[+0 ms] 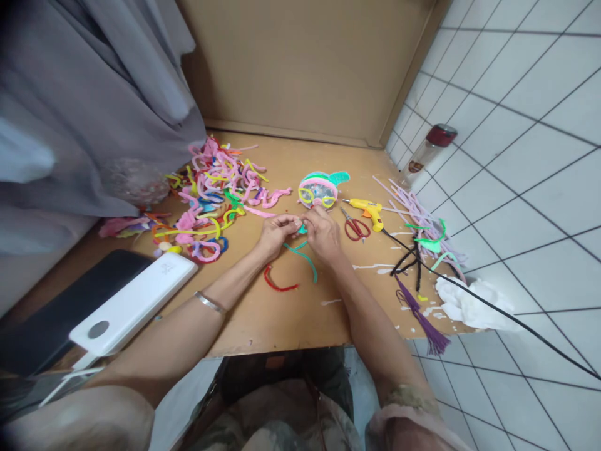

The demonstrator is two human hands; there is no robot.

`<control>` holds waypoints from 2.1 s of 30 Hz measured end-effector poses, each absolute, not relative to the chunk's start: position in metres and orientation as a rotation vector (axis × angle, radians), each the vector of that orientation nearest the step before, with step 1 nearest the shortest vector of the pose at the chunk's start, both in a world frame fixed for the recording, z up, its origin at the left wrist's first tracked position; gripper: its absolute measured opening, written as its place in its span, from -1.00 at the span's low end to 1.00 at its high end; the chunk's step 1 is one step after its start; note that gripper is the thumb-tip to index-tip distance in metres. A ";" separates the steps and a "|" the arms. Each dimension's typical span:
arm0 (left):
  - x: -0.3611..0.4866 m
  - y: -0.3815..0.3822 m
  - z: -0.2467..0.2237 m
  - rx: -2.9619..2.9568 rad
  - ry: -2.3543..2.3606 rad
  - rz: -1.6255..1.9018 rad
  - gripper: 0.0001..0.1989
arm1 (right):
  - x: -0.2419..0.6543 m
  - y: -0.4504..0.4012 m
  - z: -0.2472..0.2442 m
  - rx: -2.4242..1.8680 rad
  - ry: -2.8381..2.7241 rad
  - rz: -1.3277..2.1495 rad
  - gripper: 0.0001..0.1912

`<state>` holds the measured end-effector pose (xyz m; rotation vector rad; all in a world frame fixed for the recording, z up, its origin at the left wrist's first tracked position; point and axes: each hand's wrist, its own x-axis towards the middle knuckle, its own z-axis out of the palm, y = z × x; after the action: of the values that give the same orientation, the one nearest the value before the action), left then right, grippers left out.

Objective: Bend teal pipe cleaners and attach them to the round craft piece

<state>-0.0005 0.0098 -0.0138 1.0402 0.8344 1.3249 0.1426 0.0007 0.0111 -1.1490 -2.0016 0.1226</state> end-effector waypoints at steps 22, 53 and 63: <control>0.000 0.014 -0.015 0.869 0.830 1.424 -0.75 | 0.147 0.002 0.015 -1.102 -1.797 0.228 -0.77; 0.000 0.011 -0.009 0.851 0.903 1.437 -0.74 | 0.143 0.000 0.017 -1.175 -1.746 0.059 -0.84; -0.010 0.024 -0.012 0.704 0.926 1.667 -0.71 | 0.129 -0.015 0.022 -1.462 -2.362 0.523 -0.90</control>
<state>-0.0099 0.0236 -0.0123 0.7043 0.9259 1.6671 0.1289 -0.0148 0.0222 -1.4616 -2.3622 0.5234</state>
